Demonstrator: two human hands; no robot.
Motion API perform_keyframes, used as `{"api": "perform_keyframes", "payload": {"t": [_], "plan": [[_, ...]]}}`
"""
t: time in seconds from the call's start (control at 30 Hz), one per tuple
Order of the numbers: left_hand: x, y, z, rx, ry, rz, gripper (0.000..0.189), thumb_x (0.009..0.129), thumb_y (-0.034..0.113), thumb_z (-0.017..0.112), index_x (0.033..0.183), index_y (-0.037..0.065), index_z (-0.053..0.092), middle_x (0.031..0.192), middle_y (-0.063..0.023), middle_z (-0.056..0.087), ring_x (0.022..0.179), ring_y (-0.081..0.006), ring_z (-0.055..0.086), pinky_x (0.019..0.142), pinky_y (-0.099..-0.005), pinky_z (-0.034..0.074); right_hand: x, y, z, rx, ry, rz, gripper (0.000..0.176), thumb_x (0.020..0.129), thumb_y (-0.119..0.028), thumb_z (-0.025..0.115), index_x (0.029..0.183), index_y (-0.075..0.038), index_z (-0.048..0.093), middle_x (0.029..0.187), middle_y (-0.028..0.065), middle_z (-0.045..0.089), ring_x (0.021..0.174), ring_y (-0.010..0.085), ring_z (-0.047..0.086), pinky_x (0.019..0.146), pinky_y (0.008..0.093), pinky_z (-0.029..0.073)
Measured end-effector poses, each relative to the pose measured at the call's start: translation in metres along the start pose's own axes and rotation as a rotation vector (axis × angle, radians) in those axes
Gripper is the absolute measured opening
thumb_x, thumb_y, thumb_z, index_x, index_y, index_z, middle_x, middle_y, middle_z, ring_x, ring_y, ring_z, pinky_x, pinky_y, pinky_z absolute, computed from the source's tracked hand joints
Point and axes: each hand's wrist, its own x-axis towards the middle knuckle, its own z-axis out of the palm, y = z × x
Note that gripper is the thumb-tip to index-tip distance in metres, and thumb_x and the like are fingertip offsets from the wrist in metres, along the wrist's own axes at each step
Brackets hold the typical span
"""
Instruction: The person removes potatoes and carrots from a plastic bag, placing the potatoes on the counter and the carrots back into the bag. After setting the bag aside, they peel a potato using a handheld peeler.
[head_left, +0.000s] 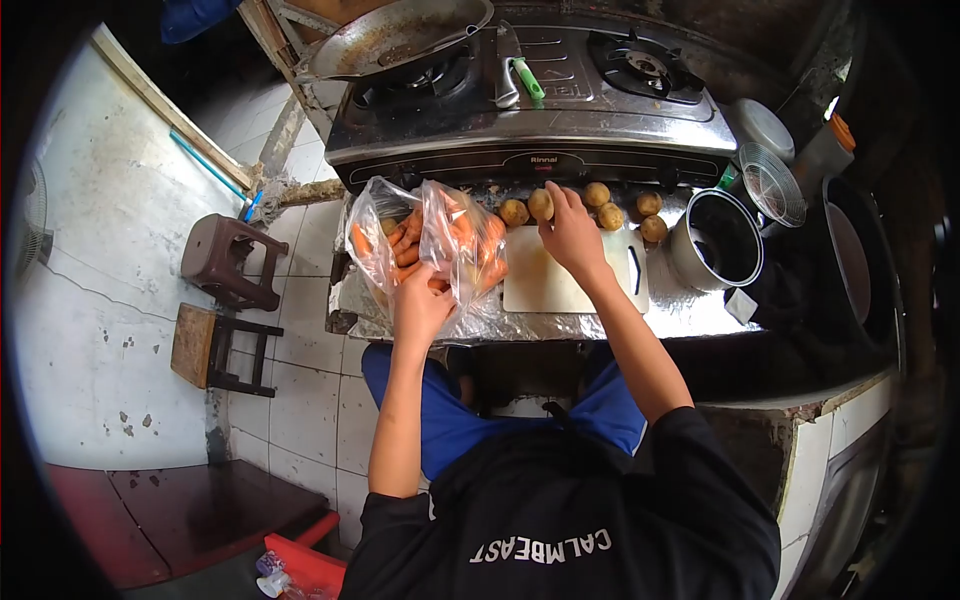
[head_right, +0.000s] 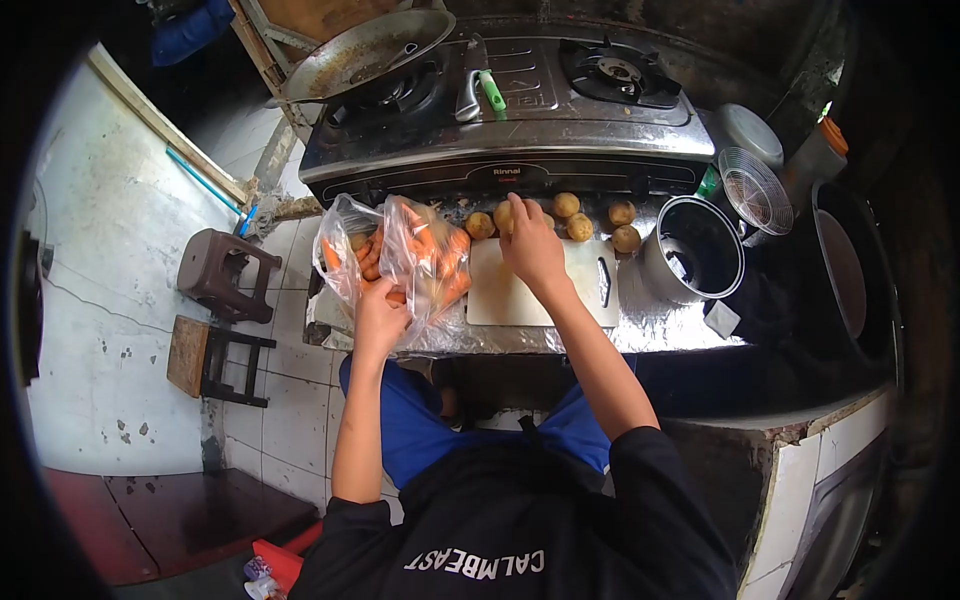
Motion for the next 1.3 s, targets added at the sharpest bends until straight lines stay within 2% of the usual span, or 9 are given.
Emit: {"api": "perform_keyframes", "payload": {"t": [0.13, 0.17, 0.33, 0.53, 0.6, 0.67, 1.0, 1.13, 1.3], "plan": [[0.004, -0.030, 0.012, -0.045, 0.174, 0.280, 0.013, 0.080, -0.002, 0.065, 0.093, 0.001, 0.061, 0.077, -0.0032, 0.062, 0.067, -0.0121, 0.062, 0.062, -0.0231, 0.048, -0.025, -0.024, -0.014, 0.324, -0.033, -0.008, 0.044, 0.084, -0.014, 0.067, 0.124, -0.003, 0.055, 0.110, 0.0202, 0.062, 0.088, 0.0379, 0.065, 0.075, 0.0420, 0.053], [0.000, -0.030, 0.012, -0.427, 0.079, 0.009, 0.009, 0.084, -0.001, 0.060, 0.093, 0.000, 0.059, 0.078, 0.0006, 0.055, 0.075, -0.0087, 0.060, 0.066, -0.0217, 0.047, -0.034, -0.038, -0.022, 0.439, -0.144, 0.031, 0.042, 0.083, -0.016, 0.069, 0.121, -0.001, 0.057, 0.106, 0.0196, 0.065, 0.081, 0.0341, 0.066, 0.073, 0.0394, 0.054], [0.003, -0.051, 0.013, -0.953, 0.227, -0.126, 0.010, 0.089, -0.002, 0.054, 0.098, 0.000, 0.059, 0.083, 0.0000, 0.060, 0.077, -0.0070, 0.059, 0.069, -0.0232, 0.048, -0.070, -0.070, -0.012, 0.641, -0.328, 0.054, 0.051, 0.083, -0.011, 0.070, 0.130, -0.001, 0.051, 0.106, 0.0173, 0.067, 0.079, 0.0248, 0.069, 0.074, 0.0354, 0.055], [0.005, -0.030, 0.018, -0.094, -0.090, -0.161, 0.035, 0.081, 0.013, 0.072, 0.111, -0.002, 0.061, 0.084, -0.0099, 0.071, 0.072, -0.0162, 0.067, 0.065, -0.0302, 0.051, -0.093, -0.080, 0.023, 0.874, -0.317, 0.241, 0.070, 0.083, 0.000, 0.063, 0.145, -0.001, 0.030, 0.114, 0.0219, 0.064, 0.105, 0.0283, 0.067, 0.088, 0.0355, 0.053], [0.002, -0.011, 0.022, 0.242, 0.014, 0.047, 0.043, 0.078, 0.025, 0.074, 0.109, -0.001, 0.061, 0.085, -0.0192, 0.067, 0.081, -0.0410, 0.067, 0.073, -0.0474, 0.053, -0.095, -0.079, 0.027, 0.965, -0.295, 0.281, 0.074, 0.082, 0.005, 0.057, 0.148, -0.002, 0.024, 0.119, 0.0218, 0.062, 0.108, 0.0294, 0.066, 0.089, 0.0361, 0.053], [0.001, -0.013, 0.031, 0.570, 0.086, 0.059, 0.045, 0.078, 0.028, 0.074, 0.108, -0.002, 0.060, 0.098, -0.0230, 0.062, 0.086, -0.0448, 0.064, 0.076, -0.0502, 0.053, -0.093, -0.071, 0.024, 0.957, -0.362, 0.299, 0.078, 0.082, 0.007, 0.051, 0.151, -0.002, 0.018, 0.123, 0.0208, 0.060, 0.110, 0.0281, 0.064, 0.087, 0.0345, 0.053], [-0.023, -0.020, 0.009, 0.495, 0.345, 0.126, 0.051, 0.075, 0.024, 0.079, 0.111, -0.002, 0.054, 0.110, -0.0223, 0.055, 0.085, -0.0402, 0.066, 0.073, -0.0471, 0.055, -0.086, -0.084, -0.011, 0.778, -0.319, 0.293, 0.059, 0.087, -0.005, 0.058, 0.142, 0.001, 0.037, 0.111, 0.0200, 0.066, 0.100, 0.0247, 0.068, 0.080, 0.0321, 0.054], [-0.048, 0.026, -0.016, -0.060, 0.435, 0.021, 0.056, 0.072, 0.006, 0.082, 0.118, -0.002, 0.051, 0.100, -0.0171, 0.067, 0.084, -0.0234, 0.069, 0.074, -0.0335, 0.055, -0.080, -0.123, -0.031, 0.871, -0.258, 0.132, 0.051, 0.091, -0.016, 0.064, 0.135, 0.002, 0.046, 0.107, 0.0177, 0.067, 0.094, 0.0221, 0.068, 0.077, 0.0310, 0.054], [-0.051, 0.046, -0.020, 0.088, 0.186, 0.458, 0.065, 0.073, 0.003, 0.076, 0.132, 0.004, 0.048, 0.127, -0.0160, 0.057, 0.113, -0.0284, 0.059, 0.092, -0.0392, 0.050, -0.068, -0.144, -0.039, 1.274, -0.440, 0.192, 0.054, 0.093, -0.026, 0.067, 0.133, 0.003, 0.048, 0.106, 0.0121, 0.065, 0.088, 0.0182, 0.066, 0.075, 0.0290, 0.053]]}}
